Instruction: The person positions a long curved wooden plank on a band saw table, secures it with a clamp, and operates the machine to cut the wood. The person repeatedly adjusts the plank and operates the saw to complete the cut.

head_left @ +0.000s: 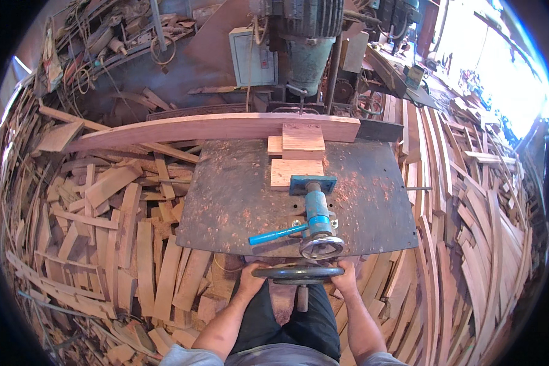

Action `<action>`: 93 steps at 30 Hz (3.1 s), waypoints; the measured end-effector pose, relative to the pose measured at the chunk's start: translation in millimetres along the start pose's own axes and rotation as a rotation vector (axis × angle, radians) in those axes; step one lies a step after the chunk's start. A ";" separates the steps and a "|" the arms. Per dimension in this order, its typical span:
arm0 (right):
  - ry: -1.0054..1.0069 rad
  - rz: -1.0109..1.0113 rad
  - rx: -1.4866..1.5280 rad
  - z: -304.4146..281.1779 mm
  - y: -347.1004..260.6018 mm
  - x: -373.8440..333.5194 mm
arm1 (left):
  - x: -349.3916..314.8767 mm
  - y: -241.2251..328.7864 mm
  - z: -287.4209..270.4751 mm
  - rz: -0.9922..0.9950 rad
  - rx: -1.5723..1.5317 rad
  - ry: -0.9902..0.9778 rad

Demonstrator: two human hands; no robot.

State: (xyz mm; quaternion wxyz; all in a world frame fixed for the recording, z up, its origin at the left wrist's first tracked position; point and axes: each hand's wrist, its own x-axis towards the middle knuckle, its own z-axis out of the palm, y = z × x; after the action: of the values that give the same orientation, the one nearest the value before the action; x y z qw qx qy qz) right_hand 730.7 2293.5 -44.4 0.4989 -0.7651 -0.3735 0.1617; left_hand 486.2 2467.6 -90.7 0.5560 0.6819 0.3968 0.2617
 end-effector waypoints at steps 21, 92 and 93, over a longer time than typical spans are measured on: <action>0.013 -0.002 -0.030 -0.7 -10.9 1.0 | -1.2 -3.8 0.5 -0.027 -0.040 0.002; -0.008 -0.127 -0.062 -0.4 5.3 5.6 | 4.7 68.2 1.7 0.294 0.176 0.010; 0.000 -0.120 -0.077 -1.7 1.3 6.3 | 4.9 65.3 2.0 0.276 0.156 0.003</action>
State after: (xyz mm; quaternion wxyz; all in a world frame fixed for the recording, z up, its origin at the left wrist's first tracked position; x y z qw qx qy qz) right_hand 736.5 2296.8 -44.1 0.4779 -0.7601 -0.4245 0.1168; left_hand 506.8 2466.3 -28.5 0.4595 0.7705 0.3192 0.3053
